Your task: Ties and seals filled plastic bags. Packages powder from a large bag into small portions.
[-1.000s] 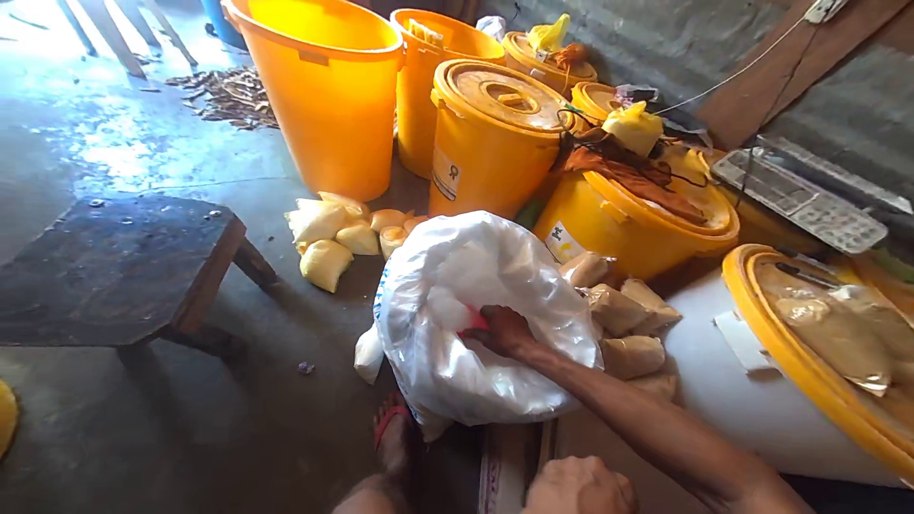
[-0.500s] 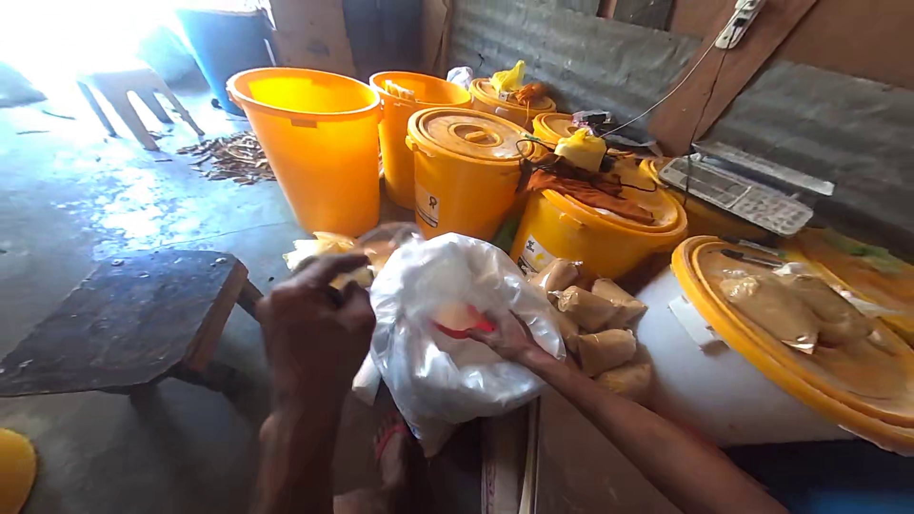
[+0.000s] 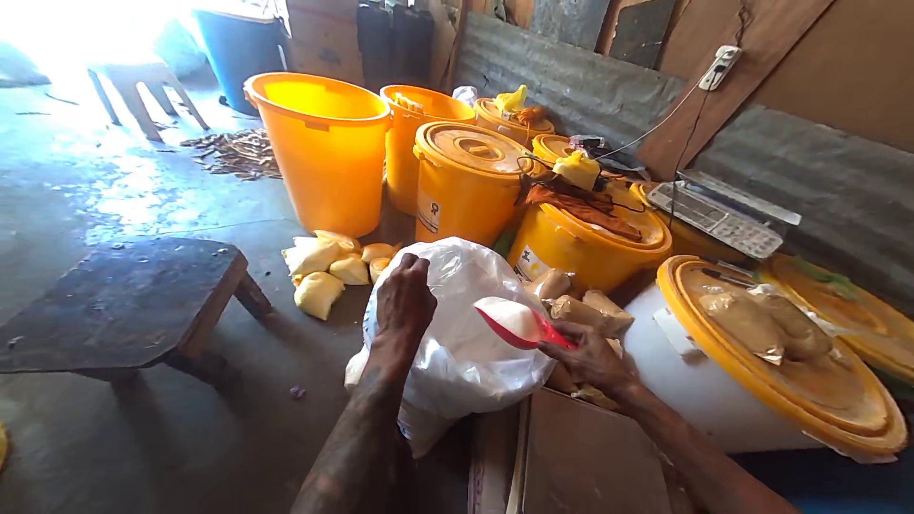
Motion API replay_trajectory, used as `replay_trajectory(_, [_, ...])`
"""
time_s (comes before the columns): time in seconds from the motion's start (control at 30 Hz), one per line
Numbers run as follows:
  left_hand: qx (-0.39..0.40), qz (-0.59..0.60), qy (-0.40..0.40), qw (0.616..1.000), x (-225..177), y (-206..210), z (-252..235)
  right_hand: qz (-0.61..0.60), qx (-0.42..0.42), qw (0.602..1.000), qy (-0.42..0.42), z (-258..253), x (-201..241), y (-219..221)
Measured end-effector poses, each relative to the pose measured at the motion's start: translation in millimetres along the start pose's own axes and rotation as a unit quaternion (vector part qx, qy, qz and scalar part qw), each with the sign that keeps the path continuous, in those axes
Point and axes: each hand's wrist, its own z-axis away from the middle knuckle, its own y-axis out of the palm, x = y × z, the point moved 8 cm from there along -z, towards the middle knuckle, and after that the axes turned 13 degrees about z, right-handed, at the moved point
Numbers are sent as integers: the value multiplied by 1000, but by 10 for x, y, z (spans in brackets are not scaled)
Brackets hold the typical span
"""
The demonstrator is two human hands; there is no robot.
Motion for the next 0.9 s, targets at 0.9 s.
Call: replay_trajectory(0.9, [248,173,-32,953,-435,379,297,539,305,785,-25,-695,1956,-87])
